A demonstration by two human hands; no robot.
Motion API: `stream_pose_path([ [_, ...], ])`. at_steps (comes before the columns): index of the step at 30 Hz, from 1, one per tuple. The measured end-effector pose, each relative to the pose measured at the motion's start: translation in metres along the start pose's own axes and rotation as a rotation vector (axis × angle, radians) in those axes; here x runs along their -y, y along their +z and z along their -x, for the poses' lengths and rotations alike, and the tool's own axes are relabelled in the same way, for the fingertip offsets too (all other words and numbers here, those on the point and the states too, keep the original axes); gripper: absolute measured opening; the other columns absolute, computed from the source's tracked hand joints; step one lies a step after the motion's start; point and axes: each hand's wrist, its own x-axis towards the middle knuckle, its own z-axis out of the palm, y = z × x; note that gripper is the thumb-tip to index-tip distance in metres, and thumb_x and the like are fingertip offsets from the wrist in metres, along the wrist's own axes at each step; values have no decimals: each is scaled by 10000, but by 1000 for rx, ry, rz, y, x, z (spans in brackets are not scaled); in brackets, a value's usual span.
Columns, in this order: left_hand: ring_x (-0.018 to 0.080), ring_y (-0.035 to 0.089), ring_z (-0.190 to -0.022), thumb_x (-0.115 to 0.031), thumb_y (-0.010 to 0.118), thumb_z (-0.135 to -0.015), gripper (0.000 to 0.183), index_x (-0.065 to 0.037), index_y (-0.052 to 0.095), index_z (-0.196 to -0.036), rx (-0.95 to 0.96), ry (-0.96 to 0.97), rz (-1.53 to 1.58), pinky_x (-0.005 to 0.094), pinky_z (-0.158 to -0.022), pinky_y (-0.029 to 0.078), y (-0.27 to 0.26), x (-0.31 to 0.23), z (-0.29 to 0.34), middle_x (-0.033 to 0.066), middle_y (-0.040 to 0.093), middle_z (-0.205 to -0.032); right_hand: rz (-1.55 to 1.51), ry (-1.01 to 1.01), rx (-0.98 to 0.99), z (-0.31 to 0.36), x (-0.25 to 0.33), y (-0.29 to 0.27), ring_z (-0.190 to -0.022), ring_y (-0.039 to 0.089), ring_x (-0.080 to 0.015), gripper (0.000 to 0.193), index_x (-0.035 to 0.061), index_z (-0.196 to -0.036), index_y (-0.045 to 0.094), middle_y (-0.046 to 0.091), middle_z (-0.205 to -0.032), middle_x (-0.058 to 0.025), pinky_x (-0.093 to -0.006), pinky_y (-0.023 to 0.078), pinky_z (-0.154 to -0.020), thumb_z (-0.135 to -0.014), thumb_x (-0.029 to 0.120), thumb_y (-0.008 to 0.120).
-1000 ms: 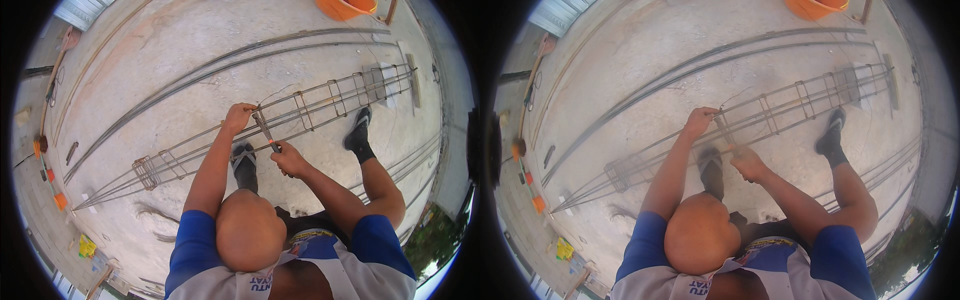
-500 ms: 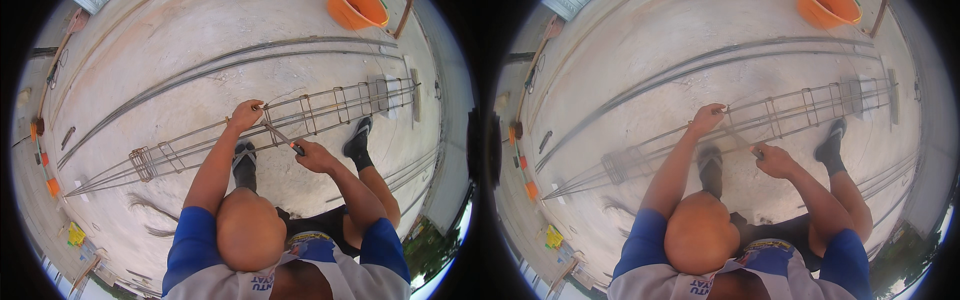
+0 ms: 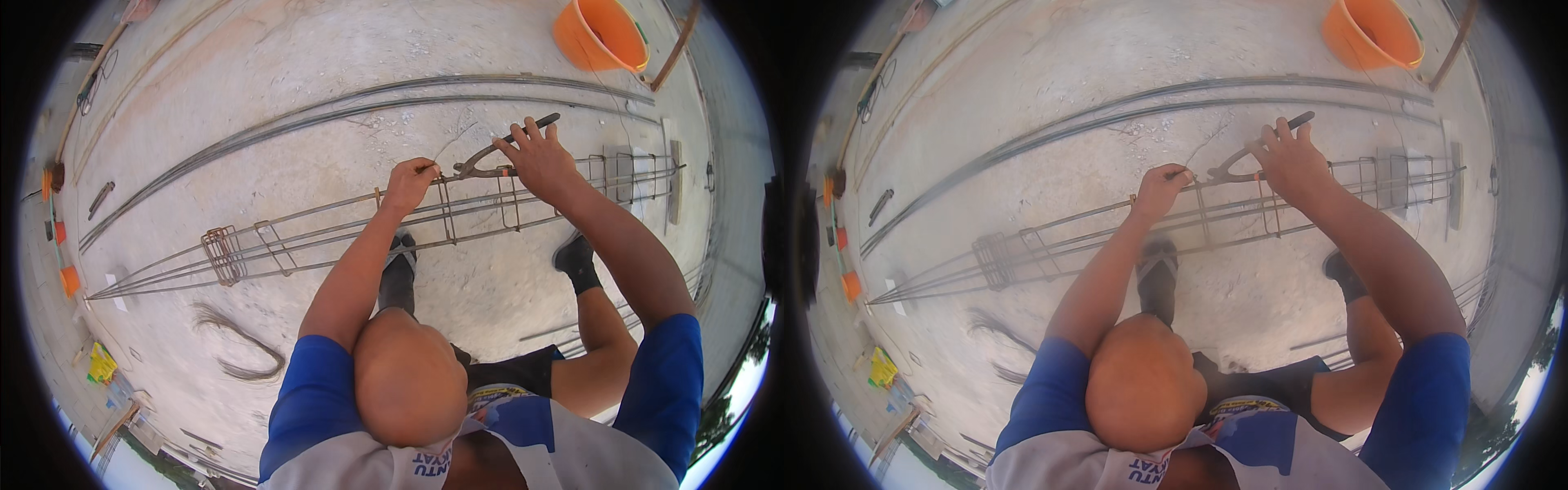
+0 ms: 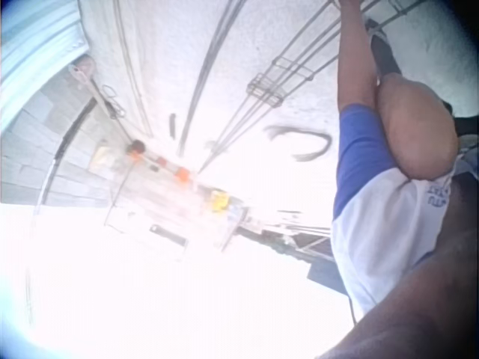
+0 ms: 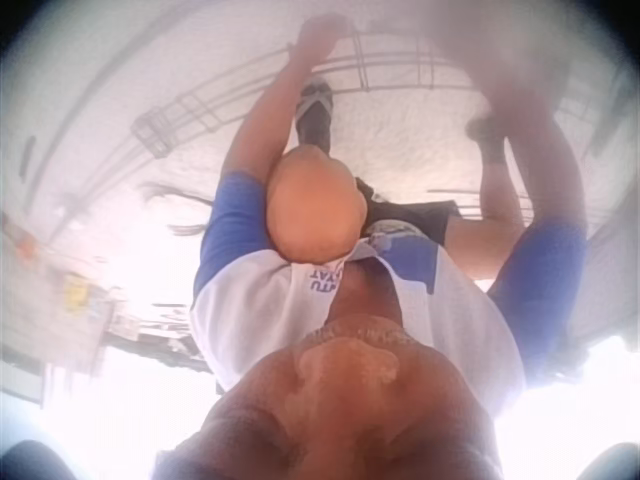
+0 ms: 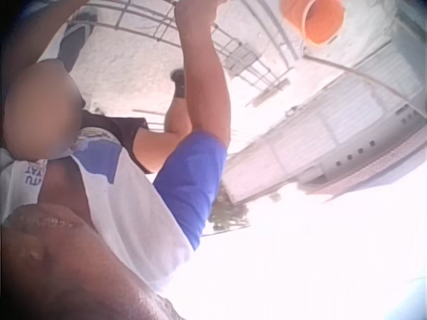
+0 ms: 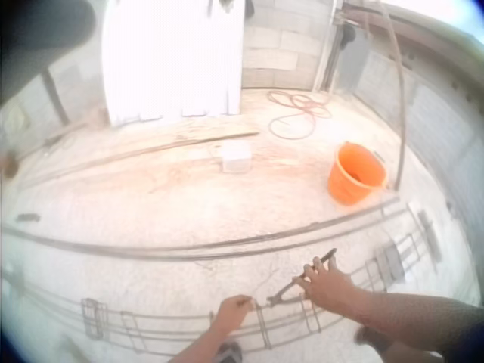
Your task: The person assembles a rebar cage by tying intersecting steel bars with wire. They use pliers to twist and secure the wire at multiple junctions along the grid. The person works on a concrete floor with additional rebar and tools nearby.
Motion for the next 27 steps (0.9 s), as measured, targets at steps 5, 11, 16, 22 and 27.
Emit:
stream_pose_path([
  [5, 154, 591, -731, -216, 647, -834, 250, -3, 706, -953, 104, 34, -151, 287, -710, 468, -9, -27, -10, 106, 668, -764, -10, -208, -229, -37, -19, 11, -1306, 391, -301, 482, 133, -1335, 496, 510, -1269, -119, -500, 360, -1048, -875, 213, 615],
  [11, 130, 573, -730, -186, 652, -831, 234, 0, 696, -966, 144, -4, -133, 278, -695, 460, -15, -39, -12, 85, 663, -780, 26, -288, -397, -64, -28, 18, -1331, 363, -260, 524, 99, -1344, 481, 479, -1319, -93, -477, 327, -1089, -852, 189, 637],
  [16, 131, 588, -763, -159, 660, -829, 223, 3, 686, -979, 116, -29, 29, 271, -724, 466, -17, -26, -6, 77, 674, -839, 47, -379, -151, -76, -31, -6, -1442, 205, -231, 642, 157, -1477, 298, 334, -1496, -59, -466, 218, -1176, -895, 111, 565],
  [22, 145, 606, -789, -110, 642, -843, 182, 11, 682, -973, 187, 106, -98, 281, -754, 478, -12, -40, -7, 89, 689, -876, 94, -557, -345, -97, -39, -5, -1411, 261, -217, 613, 177, -1412, 397, 389, -1437, -50, -459, 216, -1169, -853, 257, 633],
  [27, 141, 606, -807, -107, 633, -857, 170, 8, 684, -971, 184, 75, -79, 288, -759, 483, -14, -41, -6, 92, 690, -884, 166, -615, -452, -106, -37, -10, -1324, 378, -180, 484, 157, -1332, 497, 490, -1328, -38, -424, 321, -1073, -868, 238, 608],
])
